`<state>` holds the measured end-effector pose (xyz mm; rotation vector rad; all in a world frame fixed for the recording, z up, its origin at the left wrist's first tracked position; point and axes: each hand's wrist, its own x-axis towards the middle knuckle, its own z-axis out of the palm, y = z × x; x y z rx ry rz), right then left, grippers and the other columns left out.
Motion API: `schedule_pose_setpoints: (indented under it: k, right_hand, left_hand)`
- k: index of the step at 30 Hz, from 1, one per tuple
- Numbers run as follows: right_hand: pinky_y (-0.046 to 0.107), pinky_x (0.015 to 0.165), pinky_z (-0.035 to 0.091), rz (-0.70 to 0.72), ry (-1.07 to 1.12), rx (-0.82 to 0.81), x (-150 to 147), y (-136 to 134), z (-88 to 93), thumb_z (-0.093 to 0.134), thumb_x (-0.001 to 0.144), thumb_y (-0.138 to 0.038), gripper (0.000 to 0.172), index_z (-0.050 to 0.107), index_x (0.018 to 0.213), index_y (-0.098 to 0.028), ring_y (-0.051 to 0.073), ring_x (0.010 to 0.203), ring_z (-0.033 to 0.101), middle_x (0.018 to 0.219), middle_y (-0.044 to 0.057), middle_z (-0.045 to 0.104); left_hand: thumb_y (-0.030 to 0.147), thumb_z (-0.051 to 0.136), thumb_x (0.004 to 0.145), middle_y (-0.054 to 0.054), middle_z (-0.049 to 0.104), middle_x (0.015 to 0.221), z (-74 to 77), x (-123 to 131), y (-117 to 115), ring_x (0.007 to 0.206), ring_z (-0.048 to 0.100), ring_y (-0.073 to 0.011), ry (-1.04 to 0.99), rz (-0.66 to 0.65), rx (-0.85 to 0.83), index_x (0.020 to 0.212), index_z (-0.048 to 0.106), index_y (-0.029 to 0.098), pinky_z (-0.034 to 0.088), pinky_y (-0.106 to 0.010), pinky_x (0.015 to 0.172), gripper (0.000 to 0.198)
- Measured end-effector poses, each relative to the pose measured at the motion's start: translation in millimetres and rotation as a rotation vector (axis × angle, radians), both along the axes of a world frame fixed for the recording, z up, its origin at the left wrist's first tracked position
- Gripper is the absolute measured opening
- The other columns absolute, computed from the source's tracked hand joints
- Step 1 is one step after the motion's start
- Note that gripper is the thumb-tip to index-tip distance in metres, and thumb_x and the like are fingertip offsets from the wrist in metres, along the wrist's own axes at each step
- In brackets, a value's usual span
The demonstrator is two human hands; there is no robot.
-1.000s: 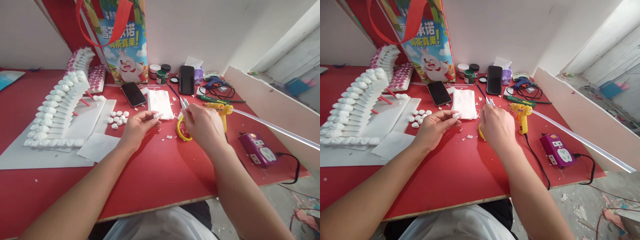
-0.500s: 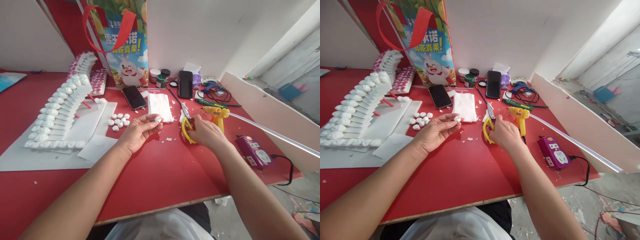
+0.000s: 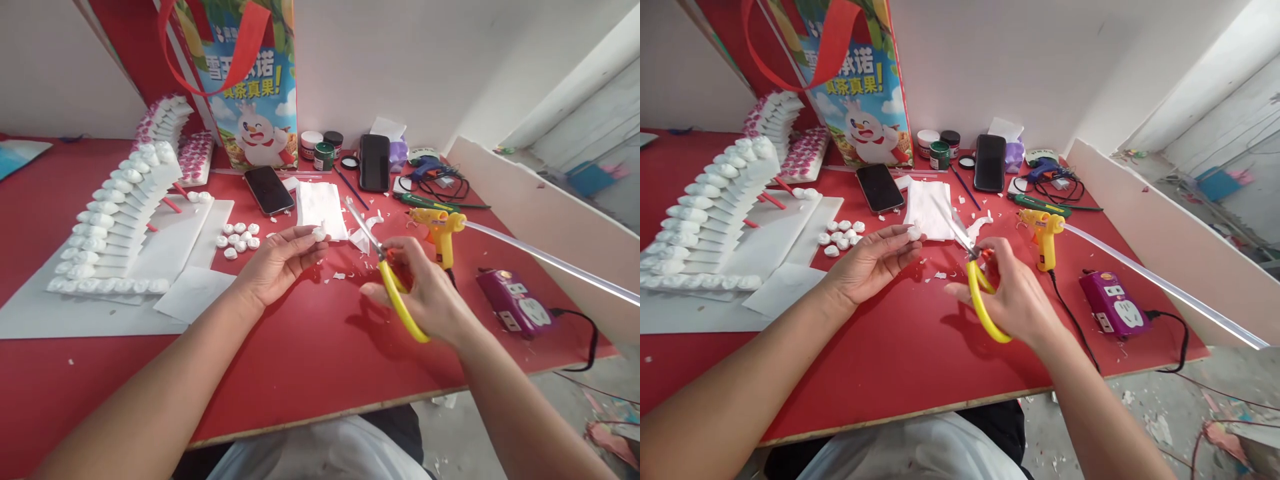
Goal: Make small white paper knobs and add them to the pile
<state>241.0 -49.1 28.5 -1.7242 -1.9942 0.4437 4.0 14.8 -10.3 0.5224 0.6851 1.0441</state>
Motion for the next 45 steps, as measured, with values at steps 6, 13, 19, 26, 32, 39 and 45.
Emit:
schedule_pose_setpoints:
  k: [6, 13, 19, 26, 32, 39, 45]
  right_hand:
    - [0.029, 0.058, 0.043, 0.132, -0.139, 0.098, -22, -9, -10.8, 0.065, 0.084, -0.070, 0.063, 0.053, 0.118, -0.018, 0.020, 0.065, 0.060, 0.085, 0.006, 0.067]
    - [0.030, 0.059, 0.042, 0.112, -0.195, 0.098, -27, -4, -12.3, 0.067, 0.081, -0.074, 0.073, 0.053, 0.121, -0.015, 0.023, 0.068, 0.063, 0.087, 0.008, 0.068]
    - [0.030, 0.059, 0.041, 0.065, -0.201, 0.017, -33, -4, -6.0, 0.066, 0.082, -0.069, 0.072, 0.055, 0.128, -0.016, 0.024, 0.070, 0.065, 0.093, 0.010, 0.070]
    - [0.029, 0.061, 0.041, 0.050, -0.180, -0.055, -38, -5, -2.3, 0.071, 0.079, -0.068, 0.072, 0.058, 0.130, -0.018, 0.022, 0.070, 0.064, 0.094, 0.009, 0.069]
    - [0.030, 0.062, 0.038, 0.068, -0.229, 0.001, -38, -3, -6.3, 0.062, 0.087, -0.068, 0.065, 0.060, 0.127, -0.017, 0.024, 0.073, 0.066, 0.092, 0.009, 0.070]
    - [0.029, 0.058, 0.033, 0.081, -0.205, 0.043, -37, -4, -10.8, 0.056, 0.092, -0.063, 0.055, 0.064, 0.118, -0.015, 0.020, 0.063, 0.060, 0.081, 0.007, 0.069]
    - [0.027, 0.054, 0.031, 0.082, -0.141, -0.004, -35, -8, -10.4, 0.052, 0.096, -0.059, 0.046, 0.063, 0.110, -0.017, 0.015, 0.050, 0.046, 0.065, 0.001, 0.059]
  left_hand:
    - [0.011, 0.087, 0.068, -0.002, 0.078, 0.086, -2.4, 3, -1, 0.082, 0.074, -0.0129, 0.045, 0.068, 0.072, 0.083, 0.079, 0.014, 0.062, -0.024, 0.087, 0.017]
    - [0.016, 0.087, 0.072, -0.002, 0.078, 0.088, -0.3, 4, -4, 0.089, 0.074, -0.0164, 0.119, 0.054, 0.185, 0.084, 0.078, 0.016, 0.059, -0.034, 0.096, 0.015]
    - [0.019, 0.090, 0.068, -0.003, 0.078, 0.088, 1.3, 5, -3, 0.090, 0.074, -0.0195, 0.176, 0.095, 0.202, 0.082, 0.078, 0.016, 0.057, -0.041, 0.101, 0.019]
    - [0.020, 0.090, 0.068, -0.004, 0.078, 0.086, 2.9, 5, -5, 0.088, 0.075, -0.0221, 0.205, 0.094, 0.208, 0.084, 0.079, 0.016, 0.058, -0.044, 0.098, 0.021]
    - [0.019, 0.090, 0.068, -0.006, 0.079, 0.086, 3.5, 6, -5, 0.087, 0.076, -0.0227, 0.194, 0.099, 0.220, 0.084, 0.079, 0.014, 0.059, -0.044, 0.096, 0.019]
    - [0.018, 0.090, 0.068, -0.006, 0.080, 0.085, 1.6, 6, -5, 0.085, 0.077, -0.0230, 0.178, 0.096, 0.164, 0.084, 0.079, 0.013, 0.059, -0.044, 0.096, 0.020]
    - [0.020, 0.091, 0.067, -0.006, 0.080, 0.088, 0.7, 6, -7, 0.086, 0.077, -0.0223, 0.195, 0.075, 0.160, 0.083, 0.079, 0.014, 0.058, -0.043, 0.099, 0.021]
